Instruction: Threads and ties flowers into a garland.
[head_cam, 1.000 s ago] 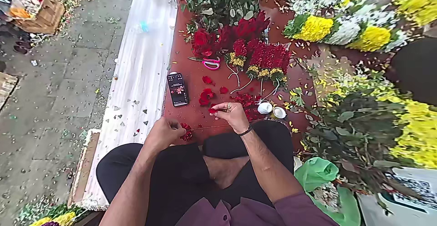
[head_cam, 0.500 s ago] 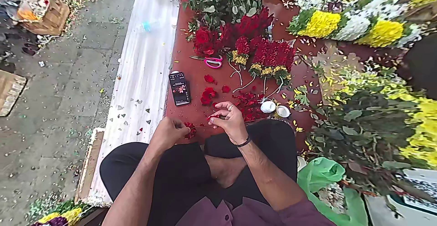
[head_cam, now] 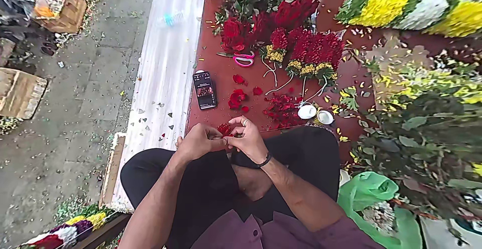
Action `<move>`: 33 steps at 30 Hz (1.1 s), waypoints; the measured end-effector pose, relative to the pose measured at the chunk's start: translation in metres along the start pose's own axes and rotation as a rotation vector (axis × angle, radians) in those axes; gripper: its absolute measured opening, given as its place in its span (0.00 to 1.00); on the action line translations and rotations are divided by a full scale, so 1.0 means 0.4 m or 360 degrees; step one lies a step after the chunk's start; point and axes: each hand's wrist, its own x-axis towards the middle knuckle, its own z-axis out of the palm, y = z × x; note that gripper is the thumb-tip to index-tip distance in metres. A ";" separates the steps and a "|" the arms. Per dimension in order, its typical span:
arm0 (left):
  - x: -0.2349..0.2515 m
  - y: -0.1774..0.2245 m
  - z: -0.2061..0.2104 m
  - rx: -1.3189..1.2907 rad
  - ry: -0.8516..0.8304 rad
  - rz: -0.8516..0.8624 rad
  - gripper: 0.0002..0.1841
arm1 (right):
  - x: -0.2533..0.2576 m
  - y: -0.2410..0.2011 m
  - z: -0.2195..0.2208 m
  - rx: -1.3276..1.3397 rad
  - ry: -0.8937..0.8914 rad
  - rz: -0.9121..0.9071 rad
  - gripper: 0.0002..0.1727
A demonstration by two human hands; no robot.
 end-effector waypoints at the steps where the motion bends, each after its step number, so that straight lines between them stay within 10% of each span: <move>1: 0.000 0.000 0.001 -0.0011 0.0003 -0.0009 0.10 | 0.002 0.002 -0.004 -0.0059 -0.0001 0.0001 0.38; 13: -0.014 0.018 -0.025 -0.0140 0.0086 -0.0091 0.09 | 0.056 0.020 -0.113 -0.0642 -0.0612 -0.0232 0.46; 18: -0.020 0.035 -0.059 0.0000 0.0246 -0.0135 0.10 | 0.058 0.014 -0.122 -0.0513 -0.0431 -0.0464 0.07; 26: -0.044 0.217 -0.023 0.1083 0.0097 -0.0355 0.10 | 0.005 -0.084 -0.137 -0.0036 -0.0808 -0.0907 0.06; 30: -0.061 0.374 0.014 0.0998 -0.0649 0.0269 0.07 | 0.035 -0.094 -0.178 0.0243 -0.0717 -0.0873 0.02; 33: -0.016 0.436 0.030 0.0462 -0.0464 0.0661 0.05 | 0.030 -0.054 -0.193 0.0531 -0.0576 -0.0497 0.06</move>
